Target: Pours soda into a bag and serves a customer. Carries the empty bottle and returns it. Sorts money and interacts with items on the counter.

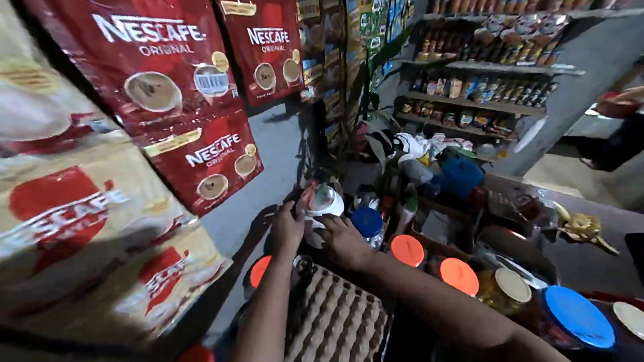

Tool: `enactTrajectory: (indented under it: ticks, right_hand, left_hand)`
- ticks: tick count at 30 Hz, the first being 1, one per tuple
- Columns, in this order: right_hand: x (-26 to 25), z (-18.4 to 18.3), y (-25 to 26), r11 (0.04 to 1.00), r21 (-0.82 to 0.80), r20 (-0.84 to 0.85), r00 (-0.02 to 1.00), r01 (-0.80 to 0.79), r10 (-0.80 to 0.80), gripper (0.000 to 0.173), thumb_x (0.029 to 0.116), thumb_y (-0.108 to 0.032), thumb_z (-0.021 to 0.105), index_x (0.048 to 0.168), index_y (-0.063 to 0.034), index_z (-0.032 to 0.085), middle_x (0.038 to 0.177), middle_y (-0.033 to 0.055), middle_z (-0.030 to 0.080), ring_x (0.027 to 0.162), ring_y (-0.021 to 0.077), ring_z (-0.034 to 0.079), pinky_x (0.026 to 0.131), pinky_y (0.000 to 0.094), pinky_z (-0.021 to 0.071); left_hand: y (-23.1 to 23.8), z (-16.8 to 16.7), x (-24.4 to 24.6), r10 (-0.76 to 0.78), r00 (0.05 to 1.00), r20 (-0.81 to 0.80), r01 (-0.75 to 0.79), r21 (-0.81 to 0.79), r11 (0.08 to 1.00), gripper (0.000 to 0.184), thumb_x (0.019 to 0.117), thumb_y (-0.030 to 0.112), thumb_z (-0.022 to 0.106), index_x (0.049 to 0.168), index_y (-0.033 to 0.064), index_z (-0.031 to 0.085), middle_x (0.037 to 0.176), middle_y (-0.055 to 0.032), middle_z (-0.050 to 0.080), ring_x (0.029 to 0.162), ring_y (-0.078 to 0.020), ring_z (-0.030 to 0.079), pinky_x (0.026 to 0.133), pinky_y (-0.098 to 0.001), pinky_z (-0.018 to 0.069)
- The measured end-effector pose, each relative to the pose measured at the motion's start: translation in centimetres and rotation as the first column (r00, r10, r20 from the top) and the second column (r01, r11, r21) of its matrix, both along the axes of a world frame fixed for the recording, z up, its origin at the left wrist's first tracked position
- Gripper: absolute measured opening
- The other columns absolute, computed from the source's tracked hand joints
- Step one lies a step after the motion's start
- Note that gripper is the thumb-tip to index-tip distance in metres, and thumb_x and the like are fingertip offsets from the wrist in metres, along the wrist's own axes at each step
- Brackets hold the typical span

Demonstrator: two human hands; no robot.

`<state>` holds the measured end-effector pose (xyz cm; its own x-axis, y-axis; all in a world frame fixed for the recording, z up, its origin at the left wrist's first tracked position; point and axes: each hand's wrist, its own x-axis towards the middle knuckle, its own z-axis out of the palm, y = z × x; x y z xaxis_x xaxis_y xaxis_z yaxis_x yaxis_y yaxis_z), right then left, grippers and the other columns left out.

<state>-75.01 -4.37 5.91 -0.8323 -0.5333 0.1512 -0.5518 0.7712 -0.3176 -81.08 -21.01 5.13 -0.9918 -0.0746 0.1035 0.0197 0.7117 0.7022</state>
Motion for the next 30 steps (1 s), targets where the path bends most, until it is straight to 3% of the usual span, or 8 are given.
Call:
enactTrajectory:
  ticks: [10,14,17,20,23,26,28,30]
  right_hand:
    - [-7.4,1.1,-0.5,0.953,0.266,0.238,0.948,0.147,-0.212,0.057,0.0963,0.003,0.054,0.152,-0.0060,0.046,0.164,0.0127,0.036,0.154,0.0334,0.026,0.119,0.0650,0.0216]
    - [-7.7,0.3,-0.6,0.958,0.256,0.275,0.940,0.131,-0.202,0.065,0.0934,0.003,0.060,0.155,-0.0081,0.043,0.162,0.0154,0.037,0.155,0.0352,0.024,0.119,0.0682,0.0173]
    - [-7.7,0.0,-0.5,0.967,0.222,0.286,0.940,0.122,-0.184,0.066,0.0920,0.002,0.062,0.154,-0.0070,0.043,0.163,0.0148,0.037,0.155,0.0345,0.024,0.119,0.0691,0.0162]
    - [-6.0,0.4,1.0,0.981,-0.110,0.172,0.975,0.161,-0.141,0.047,0.0924,0.005,0.056,0.138,-0.0042,0.062,0.150,0.0150,0.055,0.144,0.0317,0.045,0.120,0.0597,0.0263]
    - [-3.1,0.6,2.7,0.720,-0.671,0.045,0.979,0.176,-0.197,0.033,0.0956,0.002,0.048,0.121,0.0074,0.067,0.126,0.0216,0.067,0.118,0.0264,0.064,0.104,0.0408,0.0499]
    - [-0.3,1.7,4.8,0.400,-0.849,0.333,0.938,0.344,-0.099,0.044,0.1072,-0.024,0.037,0.136,0.0053,0.053,0.134,0.0182,0.059,0.116,0.0187,0.062,0.094,0.0347,0.0546]
    - [1.8,2.5,6.3,0.379,-0.824,0.481,0.873,0.421,0.076,0.053,0.1062,-0.034,0.042,0.146,0.0003,0.043,0.140,0.0160,0.055,0.118,0.0209,0.063,0.092,0.0392,0.0572]
    - [4.7,2.9,7.6,0.462,-0.804,0.505,0.840,0.375,0.198,0.051,0.1010,-0.020,0.057,0.144,0.0045,0.045,0.130,0.0149,0.061,0.111,0.0164,0.064,0.093,0.0357,0.0551]
  left_hand:
    - [1.7,0.2,-4.8,0.033,0.999,-0.042,-0.038,-0.118,0.992,0.028,0.1040,0.021,0.058,0.117,-0.0005,0.072,0.117,-0.0254,0.069,0.116,-0.0419,0.064,0.103,-0.0610,0.0456]
    - [1.3,3.1,-4.6,0.064,0.969,-0.238,-0.045,0.084,0.995,0.026,0.1031,0.014,0.060,0.117,-0.0061,0.068,0.118,-0.0284,0.066,0.114,-0.0428,0.063,0.101,-0.0597,0.0469]
    - [0.1,4.7,-3.4,0.097,0.914,-0.394,0.048,0.342,0.939,0.026,0.1040,0.010,0.056,0.123,-0.0084,0.060,0.113,-0.0236,0.066,0.101,-0.0272,0.065,0.092,-0.0440,0.0529]
    - [-0.3,5.3,-1.1,0.195,0.893,-0.406,0.119,0.629,0.769,0.029,0.1062,0.011,0.048,0.130,-0.0055,0.050,0.110,-0.0101,0.058,0.092,-0.0066,0.060,0.081,-0.0249,0.0528]
    - [0.0,4.2,2.2,0.153,0.941,-0.303,0.221,0.889,0.402,0.038,0.1108,0.013,0.030,0.147,0.0004,0.033,0.125,-0.0040,0.057,0.110,-0.0077,0.062,0.094,-0.0317,0.0557]
    - [1.1,0.8,5.8,0.017,0.989,-0.144,0.144,0.990,-0.006,0.041,0.1122,0.024,0.014,0.128,0.0113,0.049,0.105,-0.0005,0.070,0.096,-0.0120,0.070,0.083,-0.0340,0.0614]
    - [2.1,-0.5,9.2,-0.068,0.997,-0.019,0.012,0.996,-0.091,0.053,0.1105,0.030,0.007,0.110,0.0170,0.059,0.091,0.0033,0.076,0.085,-0.0094,0.074,0.073,-0.0308,0.0637]
    - [3.3,-2.1,12.7,-0.146,0.984,0.104,-0.114,0.991,-0.065,0.052,0.1101,0.029,0.007,0.101,0.0195,0.058,0.083,0.0066,0.075,0.077,-0.0060,0.073,0.066,-0.0277,0.0629]
